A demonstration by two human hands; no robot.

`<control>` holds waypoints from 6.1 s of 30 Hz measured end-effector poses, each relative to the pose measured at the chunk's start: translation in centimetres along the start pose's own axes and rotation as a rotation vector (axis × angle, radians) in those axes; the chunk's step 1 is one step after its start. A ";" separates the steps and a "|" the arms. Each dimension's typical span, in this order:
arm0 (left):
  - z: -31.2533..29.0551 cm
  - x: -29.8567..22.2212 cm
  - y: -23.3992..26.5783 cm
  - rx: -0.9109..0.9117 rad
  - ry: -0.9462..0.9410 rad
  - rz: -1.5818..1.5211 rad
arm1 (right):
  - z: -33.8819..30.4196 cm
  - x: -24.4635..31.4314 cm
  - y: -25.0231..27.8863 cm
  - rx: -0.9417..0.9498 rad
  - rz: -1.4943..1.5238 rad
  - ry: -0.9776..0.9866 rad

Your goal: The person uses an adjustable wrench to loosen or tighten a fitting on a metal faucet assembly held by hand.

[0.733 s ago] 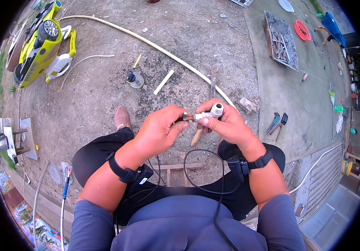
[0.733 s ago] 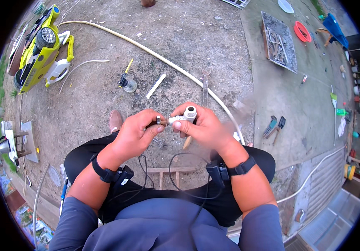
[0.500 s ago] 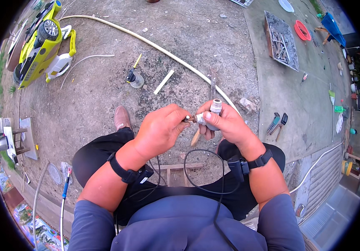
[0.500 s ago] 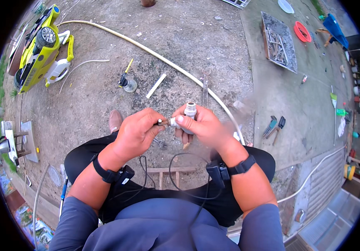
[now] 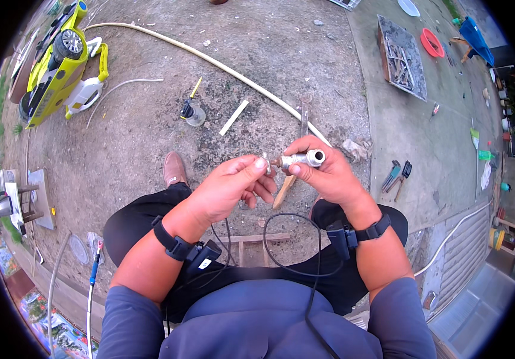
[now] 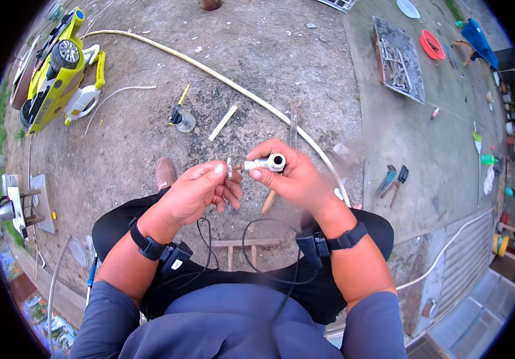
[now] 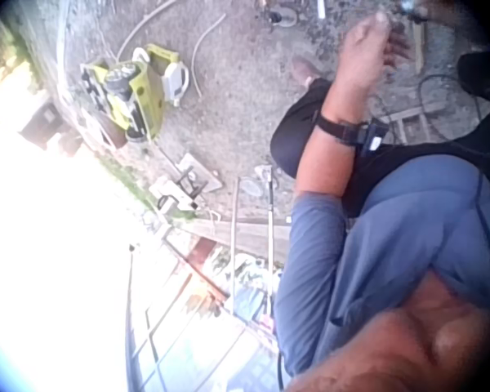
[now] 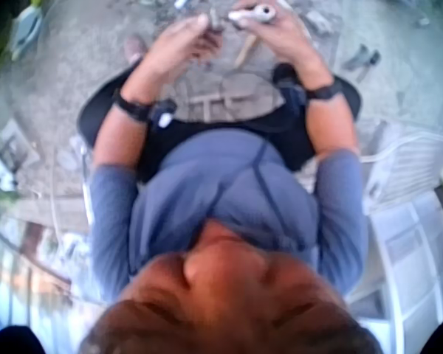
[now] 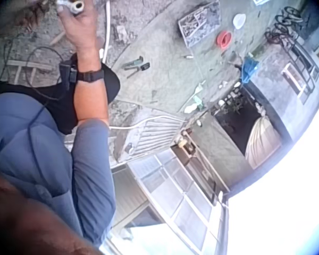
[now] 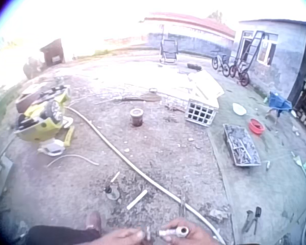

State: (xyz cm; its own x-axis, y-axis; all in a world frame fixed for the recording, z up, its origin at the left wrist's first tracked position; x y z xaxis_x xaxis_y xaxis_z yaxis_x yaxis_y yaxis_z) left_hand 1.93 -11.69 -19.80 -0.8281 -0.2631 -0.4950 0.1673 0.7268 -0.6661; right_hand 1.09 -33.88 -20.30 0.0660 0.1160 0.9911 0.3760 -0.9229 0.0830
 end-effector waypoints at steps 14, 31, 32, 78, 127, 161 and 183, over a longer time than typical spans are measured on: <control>-0.3 -0.4 -0.6 -0.030 -0.570 0.933 | -0.2 -0.1 0.1 0.141 0.214 -0.305; 0.1 -0.8 -1.0 -0.011 -0.878 1.268 | -0.2 0.1 0.4 0.136 0.270 -0.445; 0.2 -0.9 -0.7 -0.034 -0.815 1.225 | -0.2 0.0 0.2 0.103 0.255 -0.438; 12.0 18.4 26.9 0.129 -0.007 1.926 | 9.1 -1.1 3.2 -0.390 0.742 -0.581; 0.3 1.8 -4.8 -0.288 -0.494 1.024 | -2.6 3.7 3.0 -0.525 -0.804 0.412; 3.0 0.9 -4.4 -0.299 -0.423 1.036 | -0.7 2.5 2.0 -0.462 -1.078 0.446; 2.7 1.7 -4.3 -0.339 -0.456 1.037 | -0.7 1.8 0.8 -0.461 -0.694 0.211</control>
State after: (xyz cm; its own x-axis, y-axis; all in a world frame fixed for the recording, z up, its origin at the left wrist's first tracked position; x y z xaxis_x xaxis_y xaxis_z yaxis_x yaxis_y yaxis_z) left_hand 1.22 -16.97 -19.29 -0.1009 0.3997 -0.9111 0.4400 0.8393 0.3195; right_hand 0.87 -34.61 -18.39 -0.2302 0.6807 0.6954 -0.1484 -0.7308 0.6662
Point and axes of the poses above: each hand's wrist, its own z-axis towards the middle knuckle, its own y-axis out of the back of the hand, x = y × z, the point moved 1 cm from there along z, towards the middle knuckle, and after that the axes turned 11 degrees about -z, right-handed, at the moved point
